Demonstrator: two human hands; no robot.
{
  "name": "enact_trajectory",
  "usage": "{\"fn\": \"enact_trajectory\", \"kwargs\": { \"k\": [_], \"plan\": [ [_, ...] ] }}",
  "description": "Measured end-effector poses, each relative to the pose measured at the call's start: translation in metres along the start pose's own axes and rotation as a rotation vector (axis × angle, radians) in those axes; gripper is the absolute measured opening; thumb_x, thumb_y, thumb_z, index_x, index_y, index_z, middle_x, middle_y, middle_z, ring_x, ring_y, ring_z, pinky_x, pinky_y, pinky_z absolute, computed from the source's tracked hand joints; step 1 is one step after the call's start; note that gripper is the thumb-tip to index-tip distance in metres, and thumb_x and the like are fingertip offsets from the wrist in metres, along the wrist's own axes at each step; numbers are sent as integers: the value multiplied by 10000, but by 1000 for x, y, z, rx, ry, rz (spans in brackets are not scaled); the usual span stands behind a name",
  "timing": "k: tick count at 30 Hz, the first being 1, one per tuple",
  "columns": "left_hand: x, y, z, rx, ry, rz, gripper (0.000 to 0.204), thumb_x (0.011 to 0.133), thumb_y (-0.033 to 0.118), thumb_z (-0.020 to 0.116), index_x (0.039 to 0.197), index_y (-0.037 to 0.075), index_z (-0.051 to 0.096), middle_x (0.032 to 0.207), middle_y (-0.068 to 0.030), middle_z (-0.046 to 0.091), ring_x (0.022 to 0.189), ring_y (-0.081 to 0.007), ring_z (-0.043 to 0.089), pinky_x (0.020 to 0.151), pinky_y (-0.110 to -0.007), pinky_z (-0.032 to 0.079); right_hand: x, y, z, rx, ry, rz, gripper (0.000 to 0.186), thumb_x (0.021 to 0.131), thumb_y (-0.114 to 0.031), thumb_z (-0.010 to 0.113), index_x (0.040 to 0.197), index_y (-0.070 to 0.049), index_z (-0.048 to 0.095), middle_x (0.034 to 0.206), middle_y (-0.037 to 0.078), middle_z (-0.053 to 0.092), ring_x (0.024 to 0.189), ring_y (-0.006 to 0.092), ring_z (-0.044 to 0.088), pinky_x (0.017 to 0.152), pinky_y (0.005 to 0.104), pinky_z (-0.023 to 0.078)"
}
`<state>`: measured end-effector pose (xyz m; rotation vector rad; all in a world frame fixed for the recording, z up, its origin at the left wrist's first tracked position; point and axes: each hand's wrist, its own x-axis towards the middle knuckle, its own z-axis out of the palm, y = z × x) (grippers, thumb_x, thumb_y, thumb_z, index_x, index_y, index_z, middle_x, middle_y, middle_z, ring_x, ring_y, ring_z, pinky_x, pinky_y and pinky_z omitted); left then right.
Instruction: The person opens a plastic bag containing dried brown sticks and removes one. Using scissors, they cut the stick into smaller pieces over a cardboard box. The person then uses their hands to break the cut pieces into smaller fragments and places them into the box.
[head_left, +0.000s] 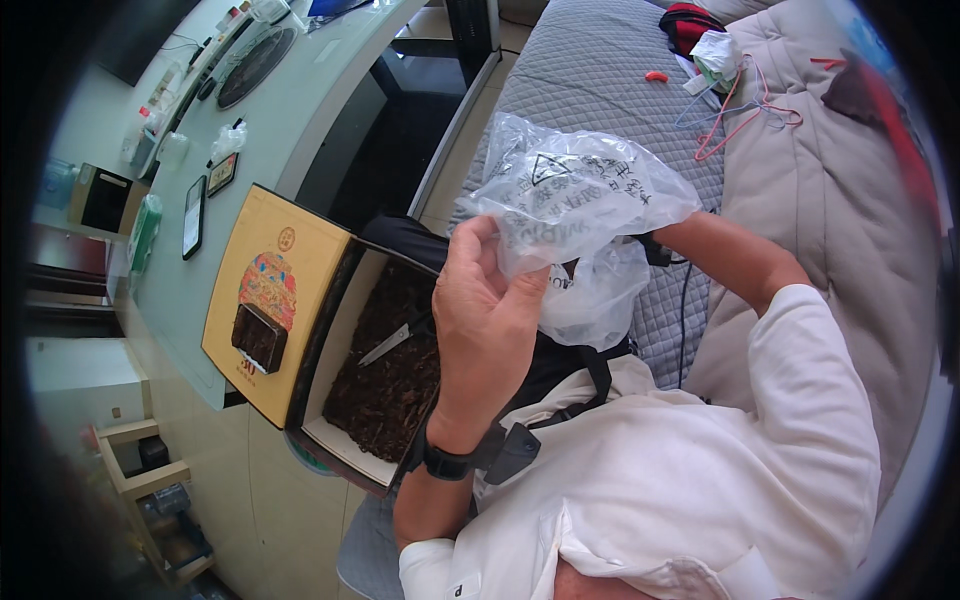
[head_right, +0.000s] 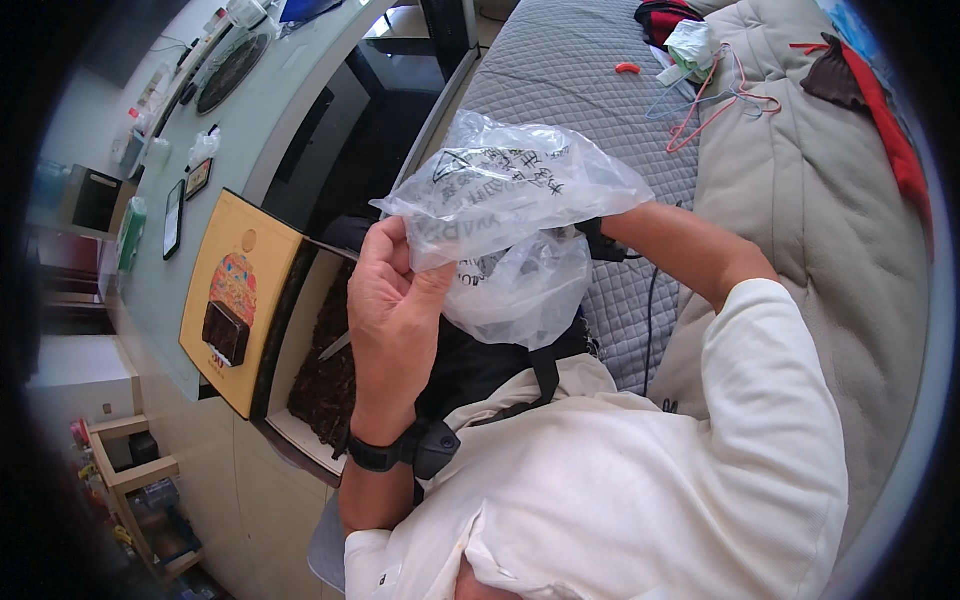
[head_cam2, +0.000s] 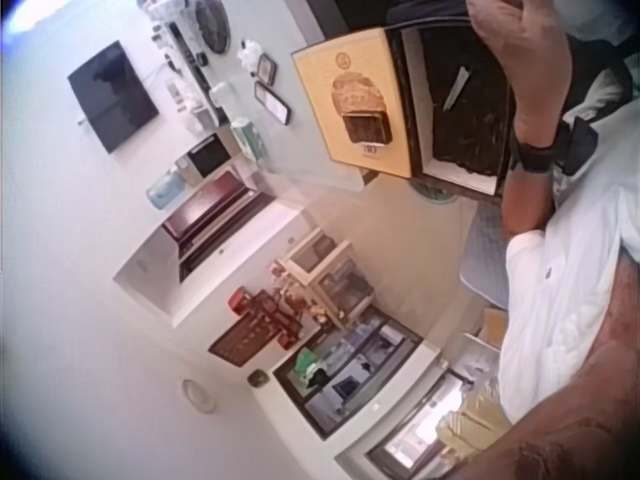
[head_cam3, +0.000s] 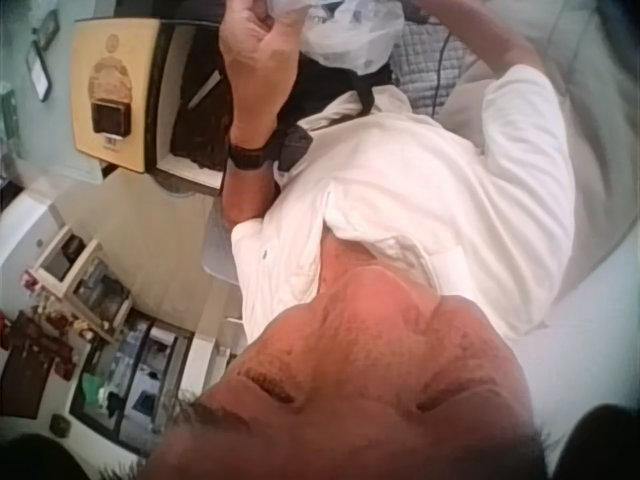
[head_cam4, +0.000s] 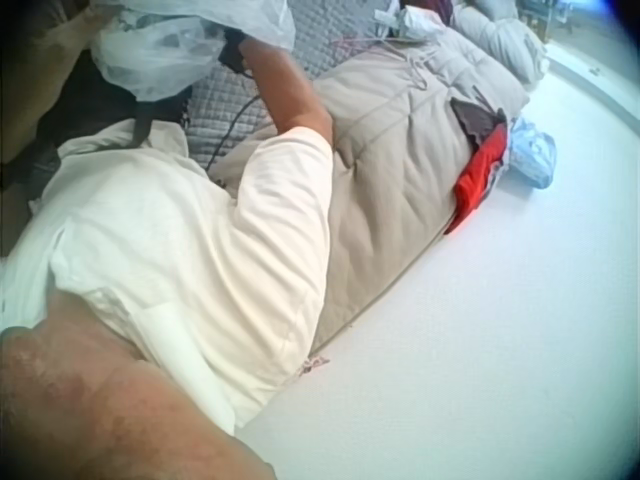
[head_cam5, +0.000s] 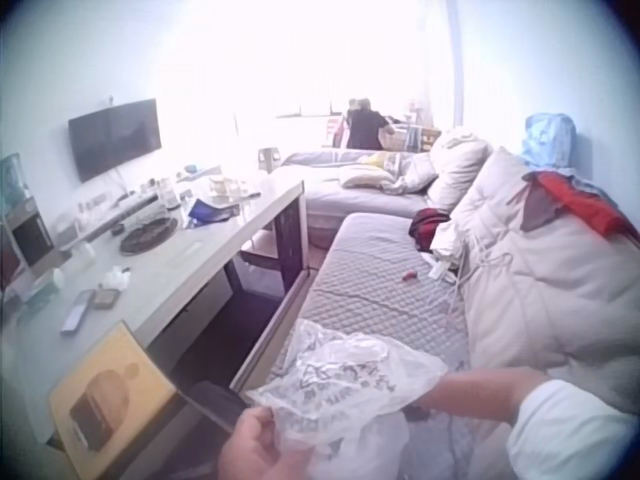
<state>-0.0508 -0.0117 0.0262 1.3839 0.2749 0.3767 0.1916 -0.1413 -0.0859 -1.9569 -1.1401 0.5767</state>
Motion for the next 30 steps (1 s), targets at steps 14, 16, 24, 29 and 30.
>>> {"fn": "enact_trajectory", "kwargs": {
  "k": [14, 16, 24, 29, 30],
  "plan": [
    [2, 2, 3, -30, 0, 56, 397, 1010, 103, 677, 1332, -58, 509, 1190, -98, 692, 1065, -97, 647, 940, -243, 510, -29, -8, -52, 131, -63, -49, 245, 1004, -214, 634, 1186, -56, 679, 977, 86, 734, 909, 219, 685, 814, 358, 516],
    [2, 2, 3, -35, -16, 59, 400, 1010, 108, 678, 1333, -57, 509, 1193, -100, 690, 1068, -98, 645, 941, -243, 509, -33, -10, -55, 139, -72, -65, 246, 1004, -215, 635, 1185, -56, 679, 976, 86, 734, 909, 220, 685, 815, 359, 515],
    [5, 8, 7, 34, -21, 83, 402, 1006, 137, 695, 1317, -50, 523, 1162, -87, 697, 1028, -86, 645, 907, -232, 511, -45, -36, -59, -36, -189, -175, 249, 1002, -219, 637, 1184, -56, 679, 975, 87, 732, 910, 225, 684, 818, 363, 511],
    [10, 10, 8, 134, 36, 90, 335, 1004, 113, 686, 1269, -46, 557, 1128, -76, 703, 970, -75, 646, 866, -221, 516, -60, -80, -57, -142, -342, -12, 269, 987, -227, 657, 1176, -37, 671, 982, 127, 714, 915, 293, 671, 831, 388, 497],
    [12, 9, 7, 161, 52, 88, 319, 1003, 106, 683, 1258, -45, 565, 1124, -76, 704, 959, -74, 646, 858, -220, 518, -64, -91, -59, -190, -353, -1, 276, 976, -220, 667, 1168, -21, 666, 985, 152, 703, 917, 330, 659, 831, 400, 493]
  ]
}}
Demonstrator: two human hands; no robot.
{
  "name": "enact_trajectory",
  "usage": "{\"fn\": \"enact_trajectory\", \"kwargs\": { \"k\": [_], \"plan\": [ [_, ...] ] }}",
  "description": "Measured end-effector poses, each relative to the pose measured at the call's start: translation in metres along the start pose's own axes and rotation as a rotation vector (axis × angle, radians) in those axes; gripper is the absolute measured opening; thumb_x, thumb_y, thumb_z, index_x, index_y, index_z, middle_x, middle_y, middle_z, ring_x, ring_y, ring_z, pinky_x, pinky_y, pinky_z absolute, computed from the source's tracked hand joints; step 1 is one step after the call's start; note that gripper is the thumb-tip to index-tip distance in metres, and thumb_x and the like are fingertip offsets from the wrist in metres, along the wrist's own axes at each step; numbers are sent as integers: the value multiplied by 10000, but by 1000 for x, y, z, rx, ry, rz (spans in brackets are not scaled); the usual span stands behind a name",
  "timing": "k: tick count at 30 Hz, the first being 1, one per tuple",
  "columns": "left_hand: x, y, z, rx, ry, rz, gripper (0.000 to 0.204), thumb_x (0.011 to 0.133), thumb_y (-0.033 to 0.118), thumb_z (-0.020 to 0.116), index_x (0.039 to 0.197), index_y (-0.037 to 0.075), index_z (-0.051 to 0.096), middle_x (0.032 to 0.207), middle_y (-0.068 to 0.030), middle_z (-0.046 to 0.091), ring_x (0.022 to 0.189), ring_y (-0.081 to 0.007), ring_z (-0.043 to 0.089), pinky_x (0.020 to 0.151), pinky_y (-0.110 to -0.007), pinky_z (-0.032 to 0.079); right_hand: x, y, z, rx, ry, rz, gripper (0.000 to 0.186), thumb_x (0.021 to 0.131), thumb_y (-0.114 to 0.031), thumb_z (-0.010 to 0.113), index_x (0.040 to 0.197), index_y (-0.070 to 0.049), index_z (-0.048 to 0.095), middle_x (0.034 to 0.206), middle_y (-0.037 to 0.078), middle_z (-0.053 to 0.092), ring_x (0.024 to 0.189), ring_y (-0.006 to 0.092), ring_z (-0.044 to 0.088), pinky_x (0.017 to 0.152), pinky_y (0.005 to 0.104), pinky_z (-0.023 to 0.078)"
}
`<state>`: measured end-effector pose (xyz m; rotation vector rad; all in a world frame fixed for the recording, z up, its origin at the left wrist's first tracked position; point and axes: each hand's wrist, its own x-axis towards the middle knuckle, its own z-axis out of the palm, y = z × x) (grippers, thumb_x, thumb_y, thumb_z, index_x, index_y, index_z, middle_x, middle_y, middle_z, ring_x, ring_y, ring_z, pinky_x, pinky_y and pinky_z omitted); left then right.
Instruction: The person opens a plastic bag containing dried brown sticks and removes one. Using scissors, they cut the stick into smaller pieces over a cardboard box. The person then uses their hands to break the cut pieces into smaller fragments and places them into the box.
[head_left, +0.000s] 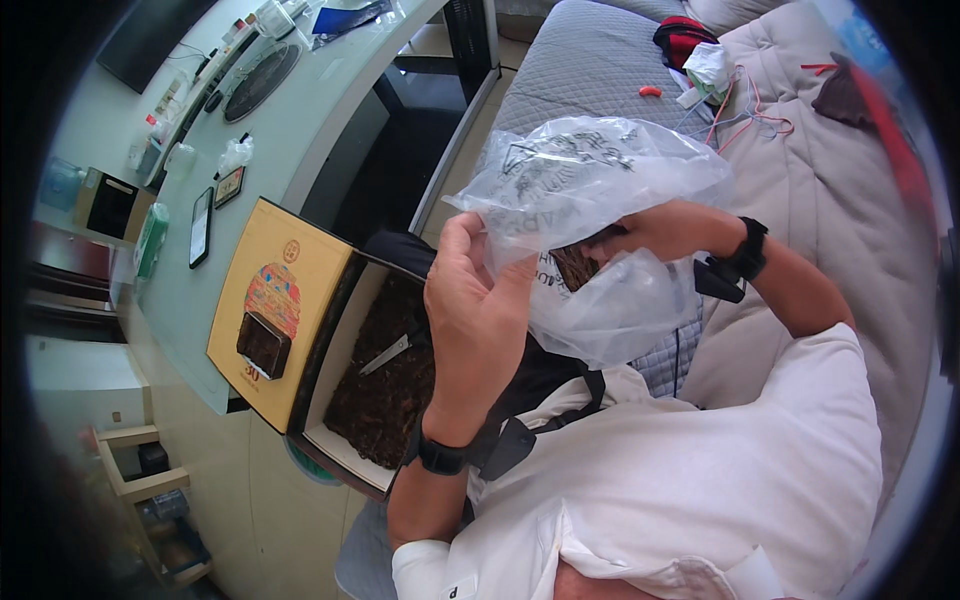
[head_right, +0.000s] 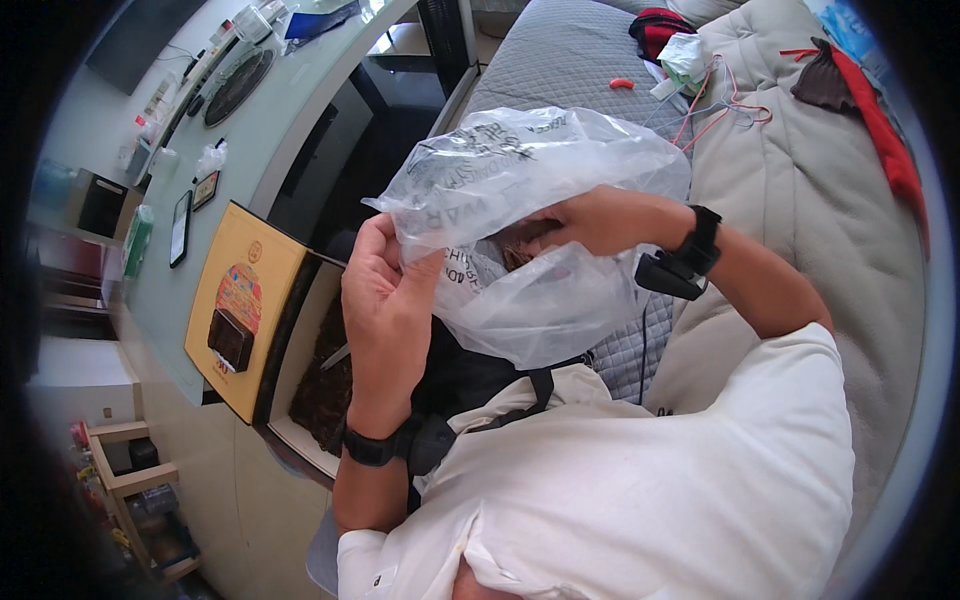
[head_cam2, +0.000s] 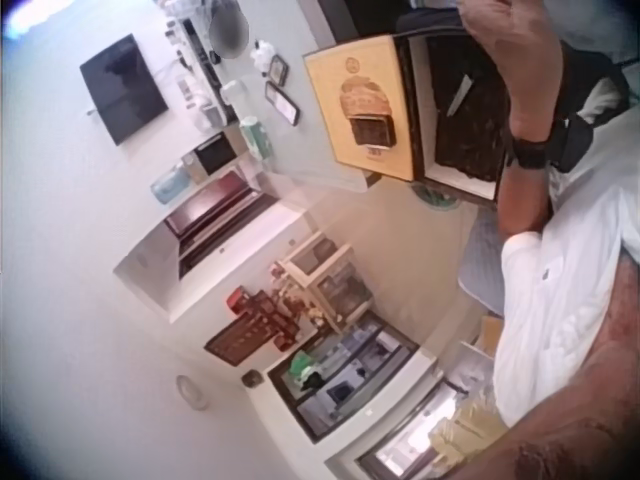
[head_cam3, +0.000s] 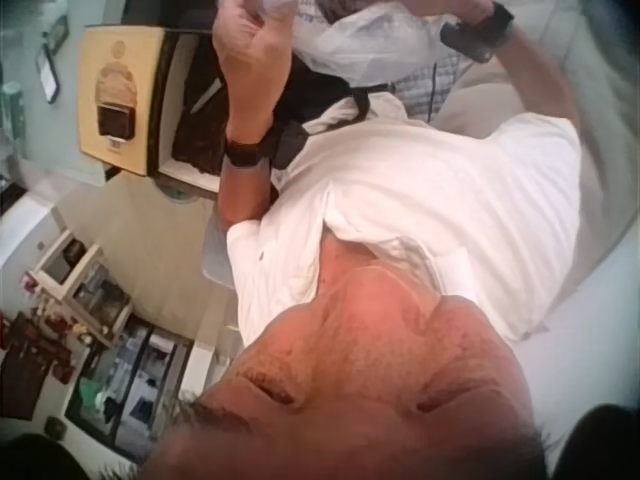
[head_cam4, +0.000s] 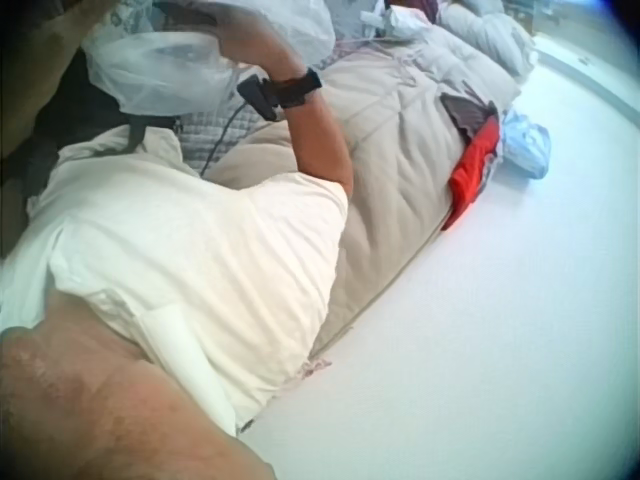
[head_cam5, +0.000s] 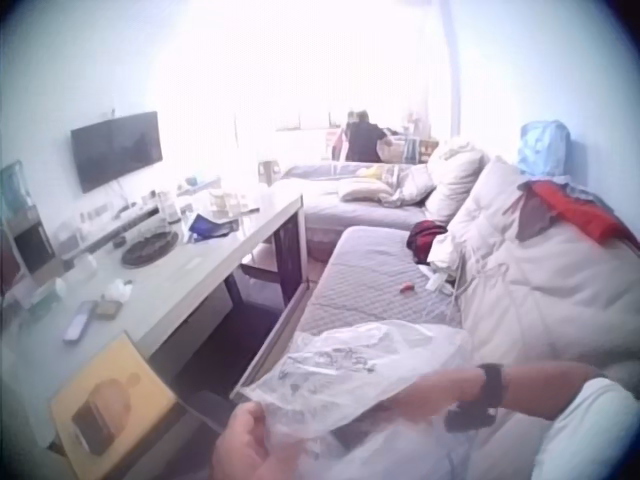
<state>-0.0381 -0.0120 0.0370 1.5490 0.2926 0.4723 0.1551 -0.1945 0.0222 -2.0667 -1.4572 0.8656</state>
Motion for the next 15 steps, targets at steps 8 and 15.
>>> {"fn": "enact_trajectory", "kwargs": {
  "k": [8, 15],
  "plan": [
    [17, -14, -4, -239, 82, -56, 285, 1010, 119, 658, 1241, -29, 581, 1138, -103, 702, 956, -112, 670, 867, -267, 545, -38, -54, -78, -54, -136, -89, 213, 905, -66, 681, 1088, 33, 641, 848, 194, 663, 765, 300, 632, 742, 369, 491],
    [34, -19, -1, -434, 120, -163, 317, 1014, 117, 631, 1280, -34, 549, 1158, -117, 693, 973, -154, 679, 908, -311, 547, -67, -40, -108, 446, 311, -177, 151, 1019, -99, 598, 1101, 23, 630, 948, 72, 730, 867, 158, 716, 816, 276, 548]
  ]
}}
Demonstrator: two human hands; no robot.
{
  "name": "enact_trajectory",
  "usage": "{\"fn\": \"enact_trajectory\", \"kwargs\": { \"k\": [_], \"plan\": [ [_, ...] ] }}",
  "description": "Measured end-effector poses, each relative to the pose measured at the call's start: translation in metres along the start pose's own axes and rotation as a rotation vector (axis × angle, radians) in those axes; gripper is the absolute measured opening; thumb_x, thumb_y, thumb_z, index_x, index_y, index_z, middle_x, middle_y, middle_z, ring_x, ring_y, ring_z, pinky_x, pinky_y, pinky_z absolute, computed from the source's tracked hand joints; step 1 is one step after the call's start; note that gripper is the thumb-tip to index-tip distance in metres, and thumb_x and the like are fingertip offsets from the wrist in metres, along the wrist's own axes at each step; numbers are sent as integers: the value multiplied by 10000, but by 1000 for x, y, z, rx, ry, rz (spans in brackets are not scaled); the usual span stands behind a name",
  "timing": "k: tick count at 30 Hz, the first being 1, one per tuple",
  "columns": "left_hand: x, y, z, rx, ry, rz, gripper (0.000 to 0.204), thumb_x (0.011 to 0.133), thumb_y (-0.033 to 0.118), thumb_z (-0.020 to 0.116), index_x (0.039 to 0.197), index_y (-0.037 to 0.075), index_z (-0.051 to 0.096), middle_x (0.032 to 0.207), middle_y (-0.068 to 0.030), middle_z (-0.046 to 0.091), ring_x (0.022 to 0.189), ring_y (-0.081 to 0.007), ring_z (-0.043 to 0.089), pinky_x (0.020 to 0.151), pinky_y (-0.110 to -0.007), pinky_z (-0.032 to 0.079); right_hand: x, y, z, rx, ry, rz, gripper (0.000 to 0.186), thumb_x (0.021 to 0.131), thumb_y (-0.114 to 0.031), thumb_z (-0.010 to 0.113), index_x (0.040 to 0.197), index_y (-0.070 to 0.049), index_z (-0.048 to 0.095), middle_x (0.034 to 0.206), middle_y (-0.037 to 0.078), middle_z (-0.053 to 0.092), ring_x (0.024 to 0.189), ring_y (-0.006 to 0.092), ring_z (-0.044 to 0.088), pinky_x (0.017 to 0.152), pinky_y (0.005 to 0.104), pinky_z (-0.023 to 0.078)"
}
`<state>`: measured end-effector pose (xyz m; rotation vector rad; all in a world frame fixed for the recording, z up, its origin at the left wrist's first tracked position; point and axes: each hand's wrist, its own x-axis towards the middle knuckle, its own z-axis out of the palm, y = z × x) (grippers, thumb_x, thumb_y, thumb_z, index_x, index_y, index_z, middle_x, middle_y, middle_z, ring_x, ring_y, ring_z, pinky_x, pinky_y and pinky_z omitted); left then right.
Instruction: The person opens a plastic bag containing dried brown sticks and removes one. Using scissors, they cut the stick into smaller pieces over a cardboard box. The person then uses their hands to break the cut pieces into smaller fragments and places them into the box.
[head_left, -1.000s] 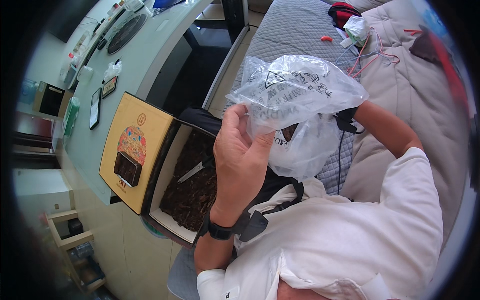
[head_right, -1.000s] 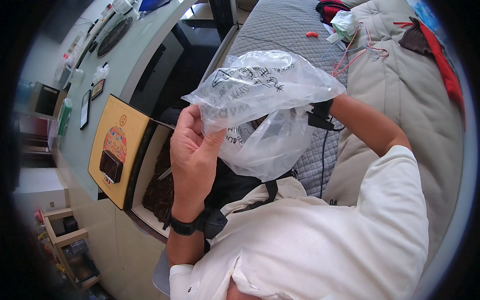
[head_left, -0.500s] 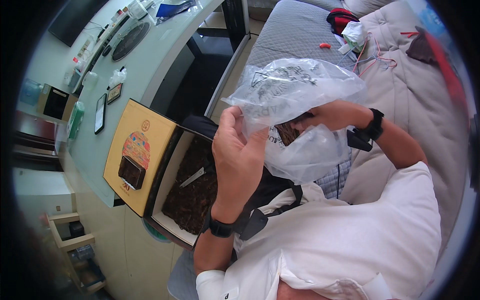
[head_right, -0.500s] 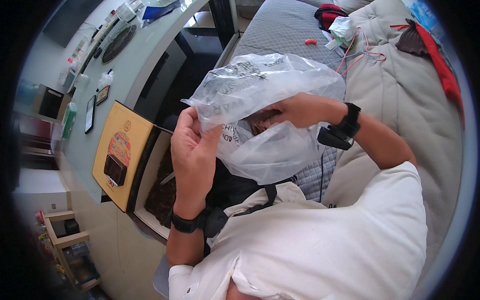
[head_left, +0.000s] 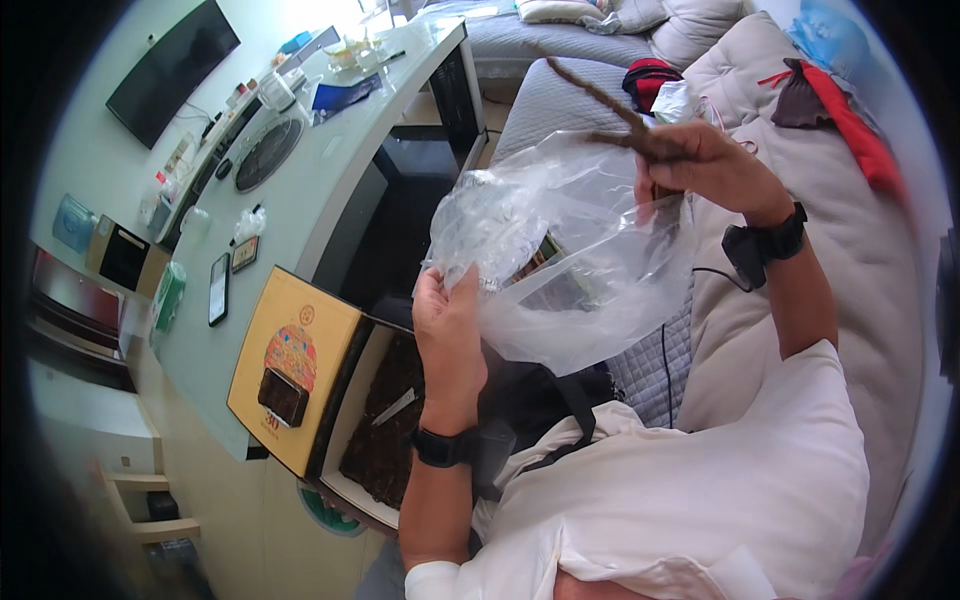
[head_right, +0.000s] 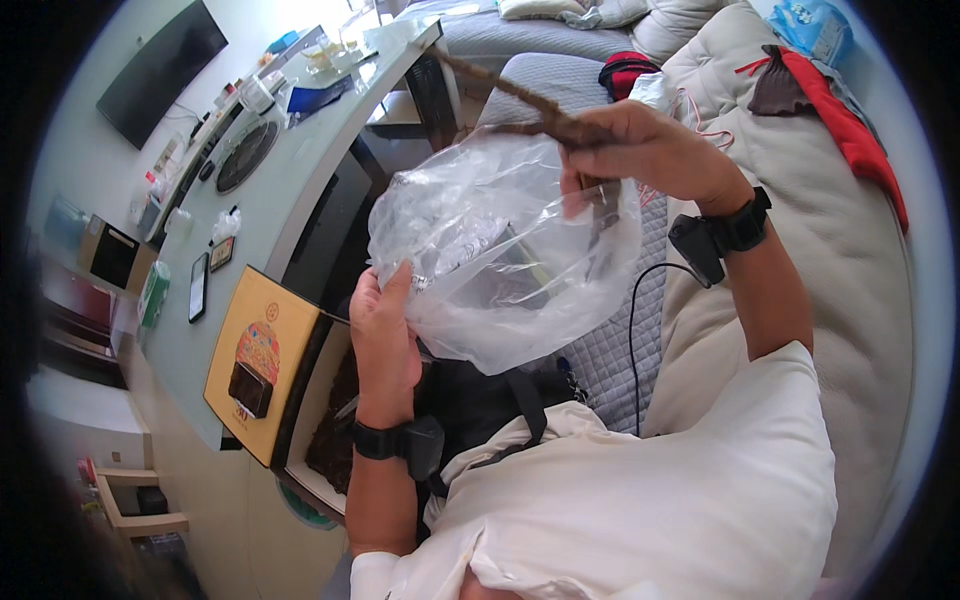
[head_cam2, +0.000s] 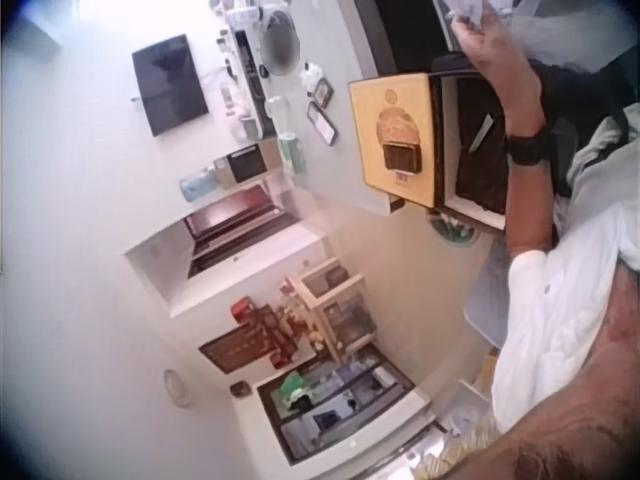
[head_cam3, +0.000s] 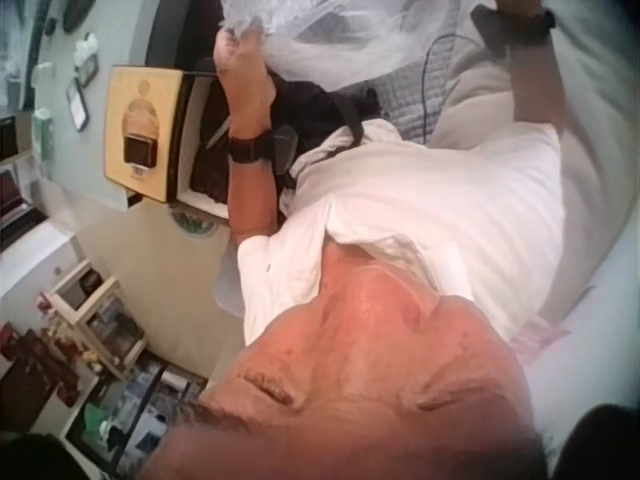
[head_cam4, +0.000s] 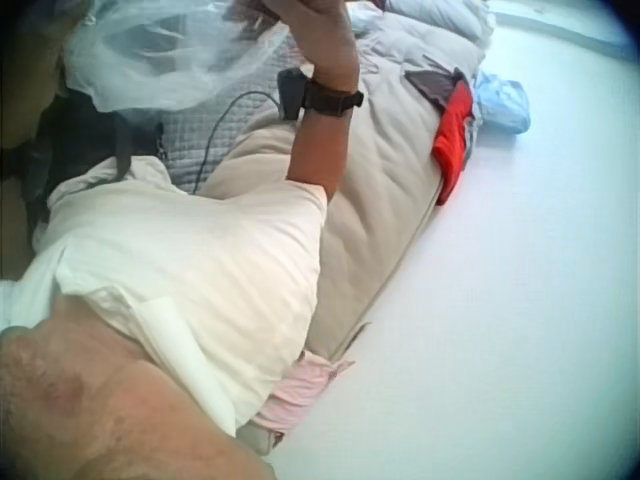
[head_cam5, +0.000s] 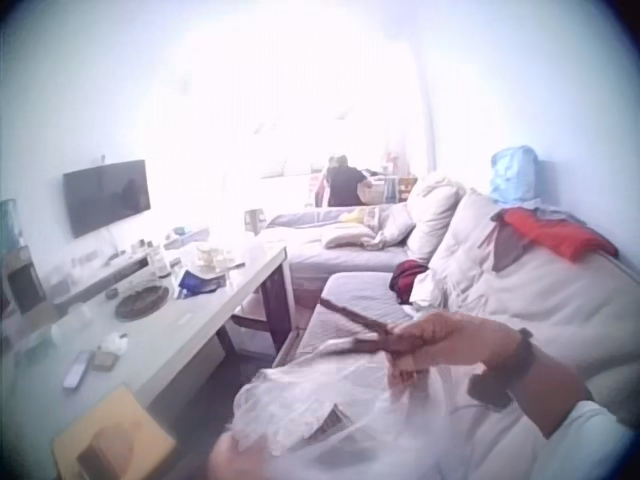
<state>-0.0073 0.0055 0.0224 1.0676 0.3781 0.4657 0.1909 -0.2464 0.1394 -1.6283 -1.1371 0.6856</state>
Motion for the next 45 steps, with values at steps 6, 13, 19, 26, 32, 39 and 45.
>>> {"fn": "enact_trajectory", "kwargs": {
  "k": [6, 13, 19, 26, 32, 39, 45],
  "plan": [
    [7, -15, 4, 100, 12, 112, 334, 992, 58, 617, 1317, 9, 555, 1132, -110, 698, 986, -176, 678, 893, -322, 546, 13, -1, -22, 284, 490, -333, 234, 1085, -245, 543, 1126, -33, 633, 924, 64, 697, 797, 175, 713, 764, 331, 594],
    [-10, -34, 50, 967, -190, 643, 399, 851, -68, 606, 1231, 34, 674, 932, -190, 667, 838, -384, 667, 742, -457, 524, 38, -66, -10, -472, 483, -290, 231, 1070, -187, 548, 1211, -38, 653, 803, -2, 588, 642, 43, 527, 549, 228, 423],
    [-51, -48, 70, 1007, -627, 482, 484, 826, -17, 640, 1307, 31, 611, 1012, -224, 605, 874, -435, 628, 790, -474, 543, 62, 72, 70, -861, -185, -88, 266, 931, -235, 680, 938, 20, 604, 844, 237, 612, 826, 461, 607, 744, 526, 481],
    [-73, -41, 45, 996, -976, 427, 511, 889, 72, 706, 1357, -49, 540, 1218, -246, 593, 1090, -392, 615, 918, -427, 531, -39, 232, 52, -971, -314, 197, 383, 680, -211, 836, 954, -40, 630, 921, 173, 665, 957, 405, 635, 819, 495, 509],
    [-67, 9, 4, 778, -769, 395, 457, 908, 80, 709, 1334, -27, 582, 1083, -215, 666, 927, -364, 681, 804, -408, 552, -99, 288, 24, -841, -184, 442, 279, 743, -157, 795, 939, -19, 651, 863, 183, 683, 785, 387, 658, 689, 450, 522],
    [-76, 50, -45, 663, -492, 362, 422, 876, 29, 750, 1273, -47, 628, 986, -177, 723, 799, -215, 721, 768, -304, 576, -55, 185, -8, -141, -64, 642, 105, 828, -61, 643, 918, -14, 669, 671, 11, 615, 462, 71, 509, 426, 248, 399],
    [-80, 58, -67, 377, -283, 95, 295, 994, 81, 682, 1259, -47, 657, 1085, -109, 736, 960, -135, 709, 890, -263, 569, 17, 37, 33, 43, 146, 328, 135, 967, -149, 608, 1003, -25, 649, 637, 9, 590, 405, 69, 491, 381, 221, 375]
  ]
}}
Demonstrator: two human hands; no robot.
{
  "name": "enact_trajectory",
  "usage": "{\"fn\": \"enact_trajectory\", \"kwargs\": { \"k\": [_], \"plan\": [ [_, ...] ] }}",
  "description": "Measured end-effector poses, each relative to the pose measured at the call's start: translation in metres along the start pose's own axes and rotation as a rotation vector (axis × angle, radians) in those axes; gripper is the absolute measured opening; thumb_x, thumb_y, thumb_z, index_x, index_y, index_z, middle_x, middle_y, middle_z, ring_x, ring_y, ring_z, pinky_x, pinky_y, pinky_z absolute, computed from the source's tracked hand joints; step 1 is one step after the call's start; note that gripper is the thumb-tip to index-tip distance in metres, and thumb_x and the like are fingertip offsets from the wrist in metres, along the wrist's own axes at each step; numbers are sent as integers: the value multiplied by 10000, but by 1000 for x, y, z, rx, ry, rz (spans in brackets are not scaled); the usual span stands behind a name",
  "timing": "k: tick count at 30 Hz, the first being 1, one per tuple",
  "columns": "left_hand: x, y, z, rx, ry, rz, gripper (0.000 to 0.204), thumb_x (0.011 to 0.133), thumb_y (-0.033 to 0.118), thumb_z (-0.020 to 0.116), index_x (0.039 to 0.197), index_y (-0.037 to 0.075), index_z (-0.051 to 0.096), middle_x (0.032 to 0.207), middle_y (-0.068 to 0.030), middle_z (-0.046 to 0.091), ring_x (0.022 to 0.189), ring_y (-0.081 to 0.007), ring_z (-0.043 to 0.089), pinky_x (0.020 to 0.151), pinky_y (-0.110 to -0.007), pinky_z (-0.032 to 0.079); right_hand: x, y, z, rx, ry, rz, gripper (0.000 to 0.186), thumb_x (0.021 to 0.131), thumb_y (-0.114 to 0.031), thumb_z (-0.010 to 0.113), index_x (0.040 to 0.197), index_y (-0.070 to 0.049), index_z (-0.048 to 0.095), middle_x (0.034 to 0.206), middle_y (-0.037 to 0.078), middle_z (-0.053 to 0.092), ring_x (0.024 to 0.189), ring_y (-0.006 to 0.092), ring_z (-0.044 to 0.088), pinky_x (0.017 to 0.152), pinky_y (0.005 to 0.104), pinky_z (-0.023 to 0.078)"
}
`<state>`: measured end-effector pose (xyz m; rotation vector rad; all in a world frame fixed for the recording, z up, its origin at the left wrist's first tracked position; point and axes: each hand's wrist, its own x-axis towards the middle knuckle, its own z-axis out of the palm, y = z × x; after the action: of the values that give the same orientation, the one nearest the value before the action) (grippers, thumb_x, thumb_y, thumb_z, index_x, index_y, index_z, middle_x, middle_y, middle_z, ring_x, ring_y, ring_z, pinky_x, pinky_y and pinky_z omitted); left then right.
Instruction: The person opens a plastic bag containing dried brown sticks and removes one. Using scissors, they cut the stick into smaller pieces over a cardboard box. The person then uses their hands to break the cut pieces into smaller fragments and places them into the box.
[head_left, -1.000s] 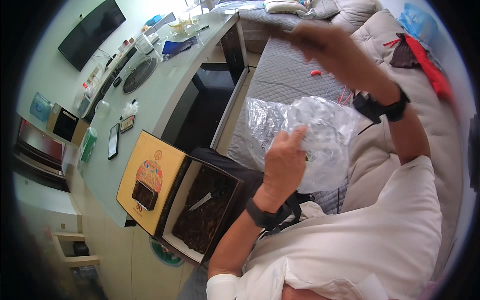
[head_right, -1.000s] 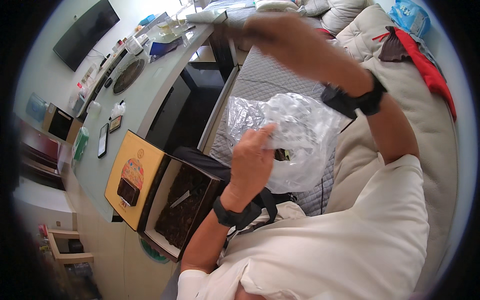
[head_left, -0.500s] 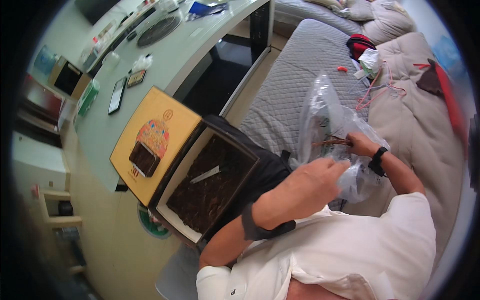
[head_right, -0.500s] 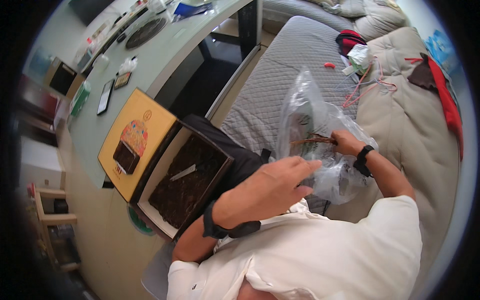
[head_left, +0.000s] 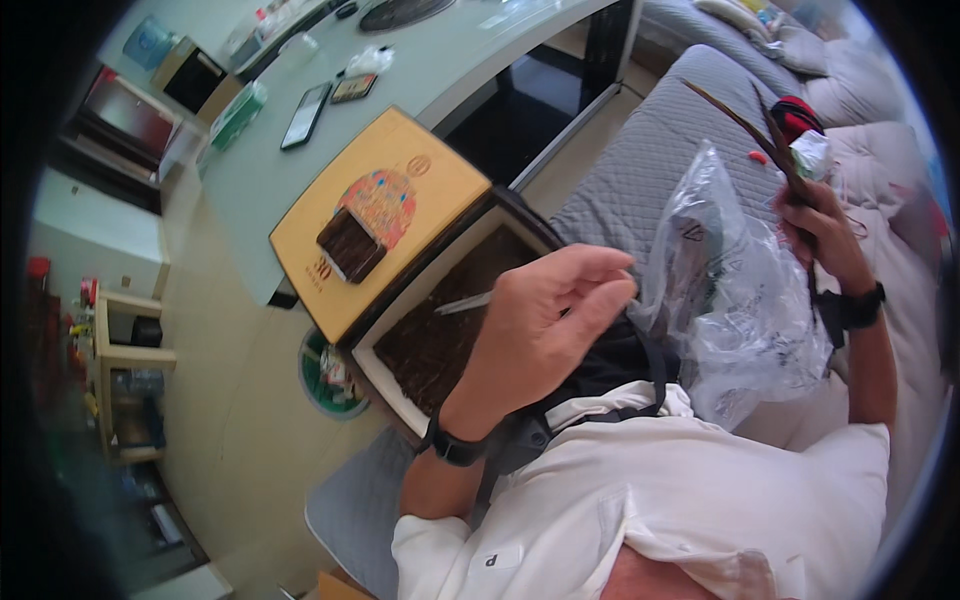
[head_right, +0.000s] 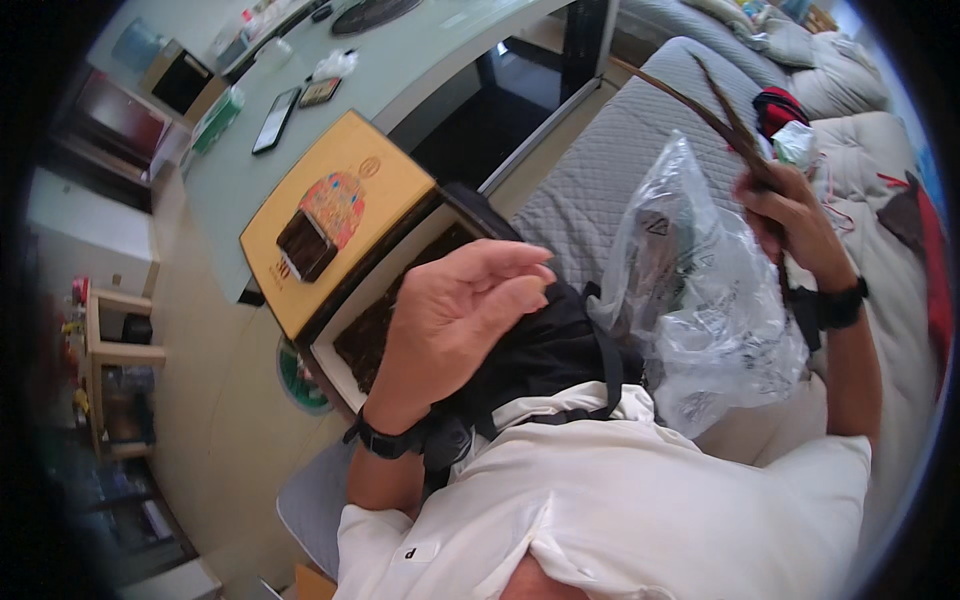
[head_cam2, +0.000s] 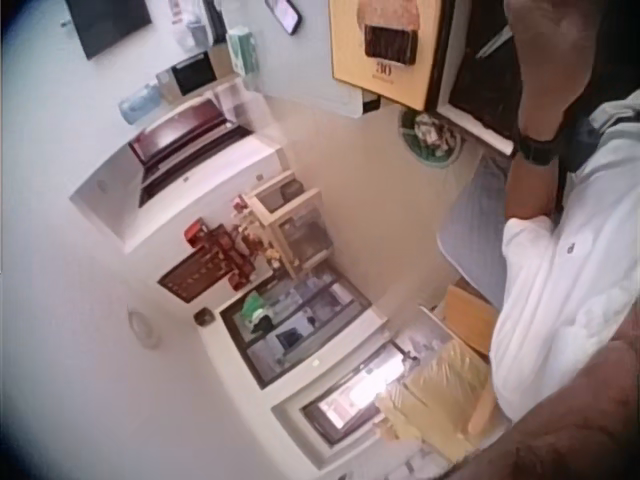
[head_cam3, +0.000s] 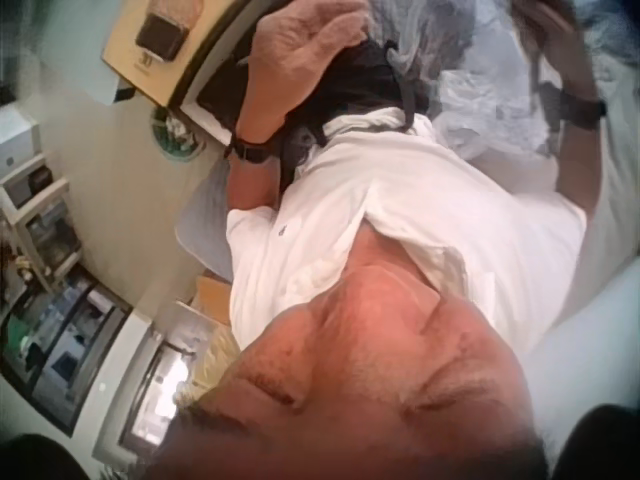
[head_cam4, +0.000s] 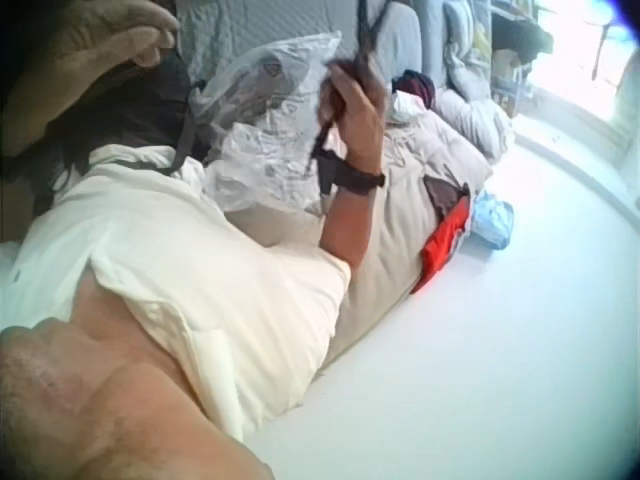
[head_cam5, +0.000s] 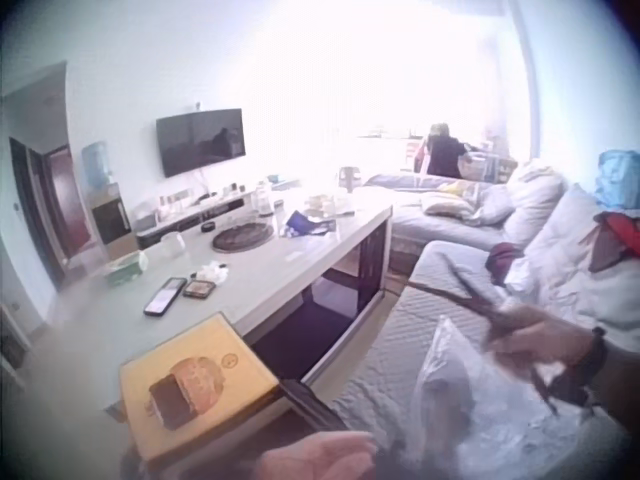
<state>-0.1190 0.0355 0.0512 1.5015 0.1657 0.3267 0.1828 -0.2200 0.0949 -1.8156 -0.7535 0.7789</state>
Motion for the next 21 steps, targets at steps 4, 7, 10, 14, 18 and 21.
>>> {"fn": "enact_trajectory", "kwargs": {
  "k": [4, 7, 10, 14, 18, 21],
  "plan": [
    [-3, -1, -3, -220, 134, 54, 429, 1035, 237, 656, 1336, -63, 597, 1224, -147, 694, 1104, -171, 670, 973, -287, 534, 25, -63, 99, 191, -475, 59, 236, 1032, -222, 607, 1100, 1, 640, 689, 36, 638, 472, 94, 611, 405, 220, 479],
    [-12, 3, -15, -383, 169, 125, 513, 1040, 313, 645, 1399, -39, 545, 1308, -145, 653, 1185, -175, 618, 991, -279, 508, 39, -77, 177, 225, -837, 137, 250, 1058, -233, 588, 1064, 14, 622, 750, 58, 668, 521, 107, 639, 438, 236, 510],
    [-27, -1, -26, -478, 317, 90, 493, 1053, 336, 615, 1369, -38, 562, 1295, -154, 662, 1163, -193, 634, 977, -316, 531, 49, -65, 227, 294, -1082, 158, 321, 1073, -277, 577, 941, 15, 591, 767, 65, 673, 539, 121, 649, 479, 246, 528],
    [-51, -11, -49, -580, 553, 179, 371, 1062, 324, 595, 1195, -20, 634, 1210, -174, 706, 1081, -259, 703, 947, -395, 571, 65, -55, 245, 187, -1118, 76, 326, 1030, -292, 660, 1062, 22, 579, 845, 65, 684, 692, 105, 684, 626, 254, 577],
    [-64, -21, -80, -542, 782, 304, 335, 1058, 326, 594, 1122, 2, 648, 1090, -176, 739, 1027, -292, 726, 935, -475, 591, 74, -18, 224, 74, -1135, 132, 463, 984, -278, 732, 1291, 22, 557, 900, 54, 694, 791, 108, 683, 719, 262, 573],
    [-68, -24, -94, -574, 849, 309, 330, 1059, 348, 582, 1068, 24, 641, 1046, -169, 738, 1006, -302, 726, 947, -513, 586, 68, 21, 194, -6, -1023, 43, 494, 987, -256, 725, 1379, -5, 558, 936, 45, 725, 828, 97, 673, 756, 272, 546]
  ]
}}
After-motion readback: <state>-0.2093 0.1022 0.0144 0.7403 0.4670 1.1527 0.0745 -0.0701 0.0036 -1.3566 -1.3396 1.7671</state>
